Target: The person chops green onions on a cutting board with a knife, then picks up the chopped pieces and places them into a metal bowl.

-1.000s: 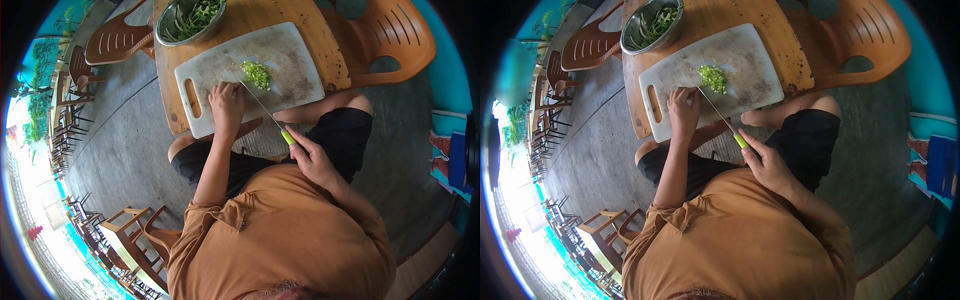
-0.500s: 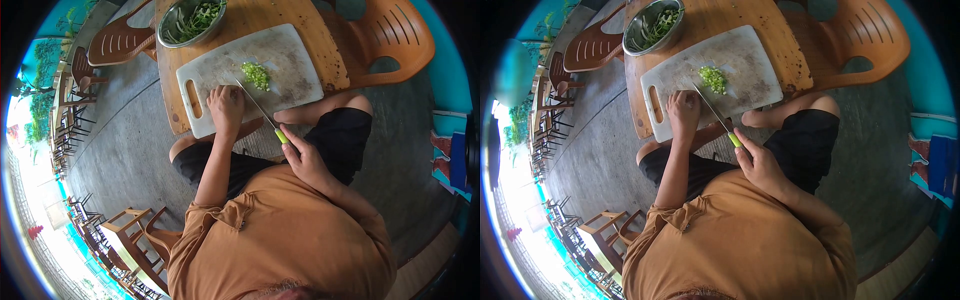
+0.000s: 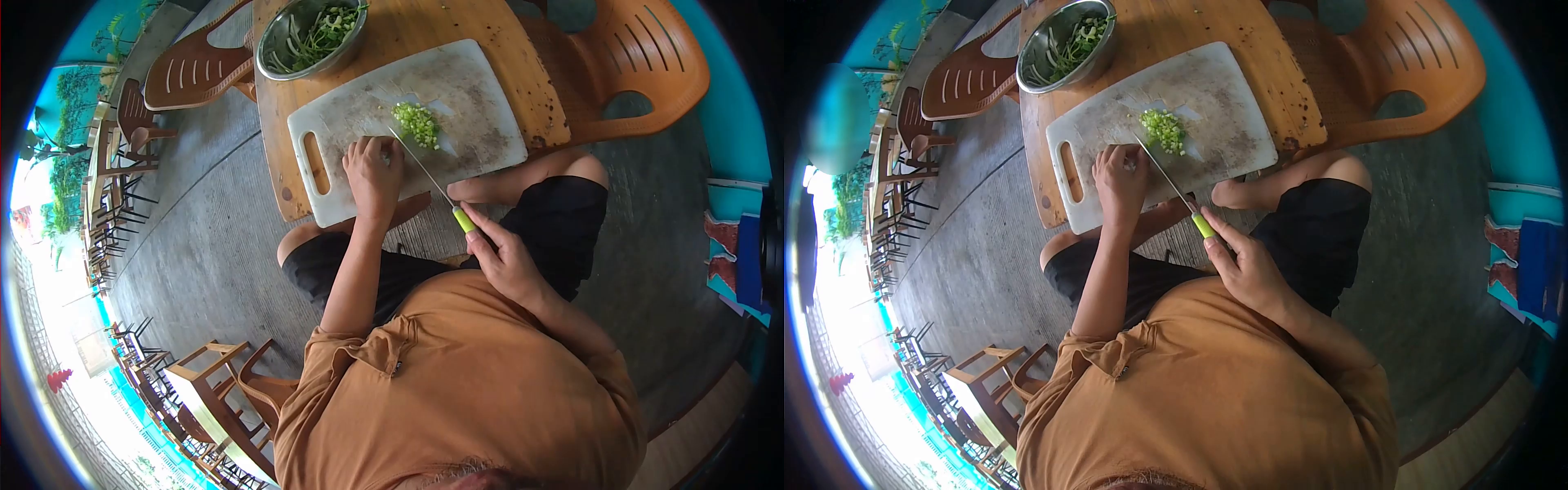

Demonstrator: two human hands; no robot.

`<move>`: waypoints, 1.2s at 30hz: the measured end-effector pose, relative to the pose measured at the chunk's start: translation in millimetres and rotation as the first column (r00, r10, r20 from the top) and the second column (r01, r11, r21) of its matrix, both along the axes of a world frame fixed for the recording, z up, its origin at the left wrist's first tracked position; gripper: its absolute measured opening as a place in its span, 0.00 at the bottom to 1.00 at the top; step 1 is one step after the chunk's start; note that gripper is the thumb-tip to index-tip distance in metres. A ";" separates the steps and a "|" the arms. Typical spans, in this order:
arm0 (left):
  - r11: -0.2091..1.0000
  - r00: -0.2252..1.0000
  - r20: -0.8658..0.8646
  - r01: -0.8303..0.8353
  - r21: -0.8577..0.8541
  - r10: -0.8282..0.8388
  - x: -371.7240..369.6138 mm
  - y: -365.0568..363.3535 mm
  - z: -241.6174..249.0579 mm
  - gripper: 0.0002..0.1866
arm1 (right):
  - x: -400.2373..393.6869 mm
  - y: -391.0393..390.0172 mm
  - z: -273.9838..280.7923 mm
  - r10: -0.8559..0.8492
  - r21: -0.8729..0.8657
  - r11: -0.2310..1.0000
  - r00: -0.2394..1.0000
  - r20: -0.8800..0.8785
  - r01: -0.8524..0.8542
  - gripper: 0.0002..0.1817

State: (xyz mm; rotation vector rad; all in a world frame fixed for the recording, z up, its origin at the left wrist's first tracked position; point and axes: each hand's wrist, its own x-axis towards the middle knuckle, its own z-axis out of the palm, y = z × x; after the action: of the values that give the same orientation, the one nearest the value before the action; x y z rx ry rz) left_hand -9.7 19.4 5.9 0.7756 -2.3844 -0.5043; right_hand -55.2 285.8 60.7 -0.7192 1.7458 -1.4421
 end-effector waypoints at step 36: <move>1.000 0.999 -0.031 0.030 0.006 -0.030 4.2 -1.4 -1.0 0.05 | -4.2 -13.3 6.5 0.024 0.130 0.991 0.999 0.039 -0.029 0.28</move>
State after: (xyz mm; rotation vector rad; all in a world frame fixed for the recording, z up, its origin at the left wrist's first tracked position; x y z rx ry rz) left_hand -5.6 18.1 4.9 0.7310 -2.3700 -0.5327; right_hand -59.3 272.5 67.2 -0.6400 1.7772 -1.3022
